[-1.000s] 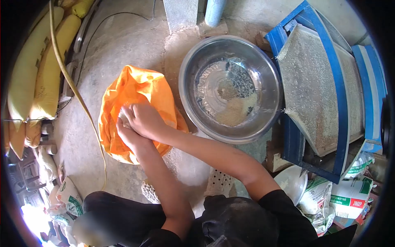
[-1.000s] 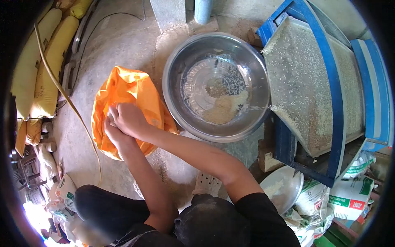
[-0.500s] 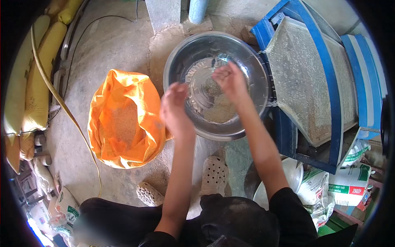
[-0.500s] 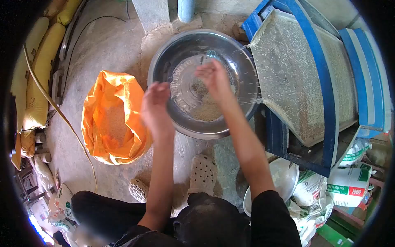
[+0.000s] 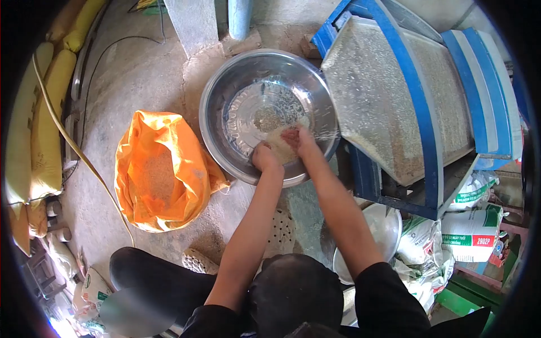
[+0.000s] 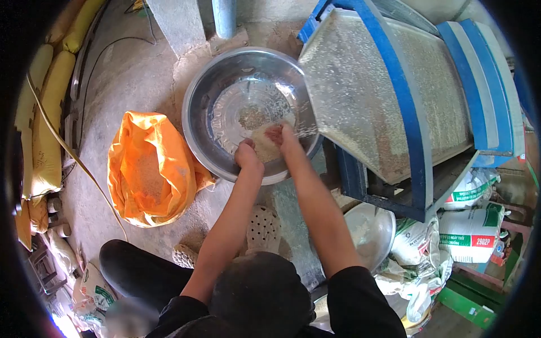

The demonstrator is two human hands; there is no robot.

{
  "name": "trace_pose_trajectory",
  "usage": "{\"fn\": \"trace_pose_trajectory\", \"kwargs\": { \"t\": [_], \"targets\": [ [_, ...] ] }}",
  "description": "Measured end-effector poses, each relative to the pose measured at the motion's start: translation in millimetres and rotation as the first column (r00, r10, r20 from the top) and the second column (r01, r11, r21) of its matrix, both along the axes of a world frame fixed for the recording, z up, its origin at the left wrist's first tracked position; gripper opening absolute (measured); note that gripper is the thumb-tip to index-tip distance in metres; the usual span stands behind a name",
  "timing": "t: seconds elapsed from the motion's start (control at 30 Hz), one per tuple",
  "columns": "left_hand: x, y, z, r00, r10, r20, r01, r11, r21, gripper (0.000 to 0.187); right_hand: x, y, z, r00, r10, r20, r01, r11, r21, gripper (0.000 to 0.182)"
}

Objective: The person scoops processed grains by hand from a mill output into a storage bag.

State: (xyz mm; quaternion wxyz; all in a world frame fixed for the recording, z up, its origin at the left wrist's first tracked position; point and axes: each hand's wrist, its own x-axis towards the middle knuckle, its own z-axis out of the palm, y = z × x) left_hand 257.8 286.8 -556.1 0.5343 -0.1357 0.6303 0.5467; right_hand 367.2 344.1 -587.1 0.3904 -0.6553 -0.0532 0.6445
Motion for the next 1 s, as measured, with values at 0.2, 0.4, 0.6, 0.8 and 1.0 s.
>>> {"fn": "trace_pose_trajectory", "kwargs": {
  "t": [0.2, 0.4, 0.6, 0.8, 1.0],
  "targets": [
    [20, 3, -7, 0.981, 0.093, 0.171, -0.097, 0.995, 0.010, 0.026, -27, -28, -17, 0.967, -0.227, -0.119, 0.223, 0.974, -0.048, 0.041],
    [5, 9, -11, 0.853, -0.022, 0.521, -0.108, 0.970, 0.217, 0.025, -46, -39, 23, 0.819, -0.470, -0.329, 0.504, 0.864, 0.022, 0.035],
    [-23, 8, 43, 0.775, -0.214, 0.595, -0.120, 0.874, 0.470, 0.024, -81, -44, 110, 0.861, -0.400, -0.314, 0.498, 0.788, 0.362, 0.030],
    [-128, -19, 81, 0.889, -0.110, 0.444, -0.252, 0.693, 0.675, 0.021, -178, -56, 160, 0.849, 0.009, -0.528, 0.315, 0.793, 0.521, 0.027],
    [-222, -77, 85, 0.944, 0.009, 0.329, -0.280, 0.549, 0.787, 0.032, -289, -90, 178, 0.794, 0.389, 0.468, -0.586, 0.282, 0.760, 0.020]
  ]
}}
